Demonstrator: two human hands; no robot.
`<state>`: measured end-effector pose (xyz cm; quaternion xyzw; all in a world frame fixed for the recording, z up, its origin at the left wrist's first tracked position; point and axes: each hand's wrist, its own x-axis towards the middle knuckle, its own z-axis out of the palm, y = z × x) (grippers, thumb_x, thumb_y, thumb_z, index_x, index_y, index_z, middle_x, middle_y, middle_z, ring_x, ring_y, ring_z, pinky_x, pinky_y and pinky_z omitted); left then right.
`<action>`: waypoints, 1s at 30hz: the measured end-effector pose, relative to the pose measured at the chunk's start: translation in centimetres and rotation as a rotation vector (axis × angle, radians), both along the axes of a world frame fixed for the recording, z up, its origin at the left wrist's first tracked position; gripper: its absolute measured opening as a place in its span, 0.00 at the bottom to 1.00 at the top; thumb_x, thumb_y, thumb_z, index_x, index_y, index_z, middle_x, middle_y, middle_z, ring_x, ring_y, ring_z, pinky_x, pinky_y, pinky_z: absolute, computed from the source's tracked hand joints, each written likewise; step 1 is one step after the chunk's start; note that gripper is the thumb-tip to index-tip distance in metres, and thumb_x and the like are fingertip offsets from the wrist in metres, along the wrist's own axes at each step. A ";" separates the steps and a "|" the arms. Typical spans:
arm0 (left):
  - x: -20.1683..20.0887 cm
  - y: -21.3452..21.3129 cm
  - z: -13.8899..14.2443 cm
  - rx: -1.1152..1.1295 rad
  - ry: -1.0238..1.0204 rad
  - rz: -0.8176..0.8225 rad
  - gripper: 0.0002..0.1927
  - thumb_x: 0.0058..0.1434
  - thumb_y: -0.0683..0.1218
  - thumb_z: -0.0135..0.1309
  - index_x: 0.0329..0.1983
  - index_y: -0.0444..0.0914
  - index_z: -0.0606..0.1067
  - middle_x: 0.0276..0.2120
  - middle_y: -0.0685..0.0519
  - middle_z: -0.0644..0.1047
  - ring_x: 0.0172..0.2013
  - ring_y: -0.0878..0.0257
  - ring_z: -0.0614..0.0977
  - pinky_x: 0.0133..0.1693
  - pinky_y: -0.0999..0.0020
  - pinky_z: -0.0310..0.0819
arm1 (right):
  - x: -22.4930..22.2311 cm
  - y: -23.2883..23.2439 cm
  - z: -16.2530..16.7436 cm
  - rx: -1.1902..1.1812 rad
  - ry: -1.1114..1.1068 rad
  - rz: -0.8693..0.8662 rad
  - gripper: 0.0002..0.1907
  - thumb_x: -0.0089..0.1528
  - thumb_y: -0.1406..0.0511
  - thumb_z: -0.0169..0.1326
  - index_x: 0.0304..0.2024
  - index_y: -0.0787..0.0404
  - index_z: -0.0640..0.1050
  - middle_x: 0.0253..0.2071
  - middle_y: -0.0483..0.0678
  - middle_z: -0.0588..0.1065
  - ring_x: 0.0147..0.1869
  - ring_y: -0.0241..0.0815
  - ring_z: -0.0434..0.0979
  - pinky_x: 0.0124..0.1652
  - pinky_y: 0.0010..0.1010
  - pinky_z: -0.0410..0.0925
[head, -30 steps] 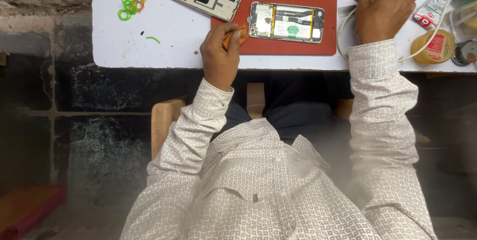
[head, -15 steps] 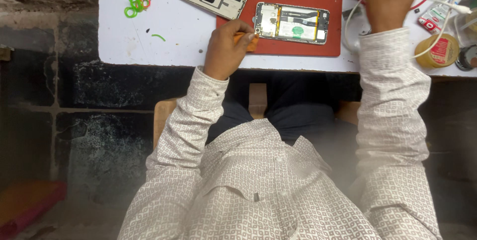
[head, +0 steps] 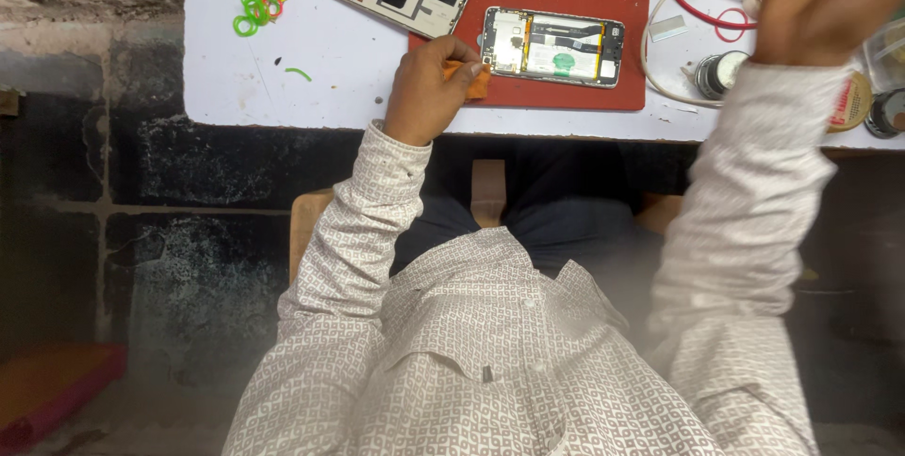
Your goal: The person sits at a repair workbench and opens a smartphone, prying off the back cover and separating the frame from the display. They handle the internal components, use a small tool on the midframe, then align the back cover and press the phone closed with their hands.
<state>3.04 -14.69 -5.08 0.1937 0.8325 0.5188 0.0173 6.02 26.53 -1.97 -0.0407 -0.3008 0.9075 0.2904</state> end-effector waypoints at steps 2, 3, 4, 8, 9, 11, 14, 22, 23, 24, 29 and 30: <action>-0.1 0.2 0.1 -0.013 -0.018 0.023 0.06 0.63 0.43 0.60 0.37 0.35 0.79 0.34 0.47 0.83 0.35 0.57 0.86 0.41 0.64 0.80 | 1.1 -4.9 -0.8 0.001 0.080 0.153 0.12 0.71 0.66 0.58 0.55 0.63 0.74 0.40 0.51 0.79 0.41 0.41 0.81 0.40 0.30 0.74; -0.1 0.3 0.1 -0.014 -0.003 0.031 0.06 0.63 0.44 0.60 0.36 0.35 0.79 0.33 0.47 0.83 0.35 0.57 0.86 0.40 0.64 0.80 | 1.9 -7.8 -1.3 0.043 0.101 0.221 0.12 0.72 0.66 0.57 0.56 0.63 0.74 0.40 0.51 0.79 0.41 0.41 0.81 0.39 0.29 0.74; 0.0 0.5 0.1 -0.016 0.011 0.040 0.06 0.62 0.44 0.61 0.35 0.35 0.78 0.33 0.48 0.83 0.34 0.56 0.85 0.40 0.63 0.80 | 2.9 -10.6 -1.8 0.096 0.112 0.285 0.11 0.73 0.66 0.57 0.56 0.62 0.74 0.40 0.51 0.80 0.40 0.41 0.81 0.39 0.29 0.75; 0.3 1.2 0.4 -0.037 0.099 0.096 0.06 0.60 0.43 0.61 0.32 0.35 0.78 0.30 0.48 0.83 0.33 0.53 0.85 0.39 0.59 0.79 | 5.9 -19.3 -2.5 0.539 -0.008 0.280 0.11 0.73 0.64 0.56 0.55 0.62 0.75 0.35 0.52 0.82 0.36 0.42 0.83 0.37 0.31 0.77; 0.3 1.3 0.5 -0.036 0.100 0.109 0.06 0.60 0.44 0.61 0.32 0.35 0.78 0.30 0.48 0.83 0.34 0.52 0.85 0.39 0.59 0.79 | 6.2 -20.5 -2.4 0.645 -0.083 0.240 0.12 0.71 0.64 0.56 0.55 0.63 0.76 0.36 0.53 0.82 0.37 0.41 0.84 0.39 0.31 0.78; 0.3 1.4 0.7 -0.034 0.101 0.131 0.07 0.60 0.44 0.62 0.32 0.35 0.78 0.30 0.47 0.83 0.34 0.50 0.85 0.39 0.57 0.78 | 5.7 -21.9 -1.9 0.718 -0.122 0.250 0.11 0.70 0.67 0.57 0.53 0.66 0.78 0.40 0.53 0.82 0.42 0.40 0.84 0.44 0.30 0.79; 0.5 1.6 1.0 -0.044 0.112 0.148 0.07 0.59 0.44 0.62 0.32 0.36 0.78 0.30 0.47 0.82 0.34 0.50 0.85 0.39 0.58 0.78 | 5.3 -22.3 -1.1 1.019 -0.122 0.137 0.09 0.68 0.71 0.59 0.51 0.68 0.80 0.43 0.53 0.81 0.45 0.38 0.83 0.45 0.26 0.75; 0.4 1.8 1.5 -0.079 0.054 0.163 0.06 0.58 0.44 0.62 0.30 0.36 0.79 0.29 0.47 0.83 0.33 0.51 0.85 0.39 0.58 0.79 | 5.1 -23.0 -0.6 1.221 -0.265 0.076 0.10 0.62 0.72 0.61 0.47 0.67 0.83 0.37 0.48 0.81 0.35 0.32 0.79 0.34 0.20 0.70; 0.4 1.8 1.5 -0.081 0.048 0.164 0.06 0.58 0.44 0.62 0.30 0.36 0.79 0.29 0.47 0.83 0.33 0.51 0.85 0.39 0.58 0.79 | 5.0 -23.1 -0.6 1.250 -0.256 0.058 0.10 0.62 0.72 0.62 0.47 0.67 0.83 0.36 0.49 0.81 0.35 0.33 0.79 0.34 0.20 0.70; 0.4 1.8 1.6 -0.082 0.047 0.165 0.06 0.58 0.44 0.62 0.30 0.36 0.79 0.29 0.47 0.83 0.33 0.51 0.85 0.39 0.58 0.79 | 5.0 -23.1 -0.7 1.280 -0.248 0.041 0.10 0.62 0.73 0.62 0.47 0.67 0.83 0.36 0.49 0.81 0.35 0.33 0.79 0.34 0.21 0.70; 0.4 1.9 1.6 -0.085 0.049 0.159 0.07 0.58 0.44 0.62 0.30 0.35 0.79 0.29 0.47 0.83 0.33 0.51 0.85 0.38 0.59 0.79 | 4.9 -23.2 -0.9 1.297 -0.207 0.013 0.10 0.62 0.73 0.62 0.47 0.67 0.83 0.38 0.50 0.81 0.38 0.35 0.81 0.37 0.23 0.71; 0.3 1.8 1.7 -0.082 0.052 0.159 0.07 0.58 0.44 0.62 0.30 0.35 0.79 0.29 0.47 0.83 0.33 0.51 0.85 0.38 0.59 0.79 | 4.9 -23.3 -0.9 1.304 -0.194 0.009 0.10 0.62 0.73 0.62 0.47 0.67 0.82 0.38 0.50 0.81 0.39 0.36 0.81 0.38 0.23 0.72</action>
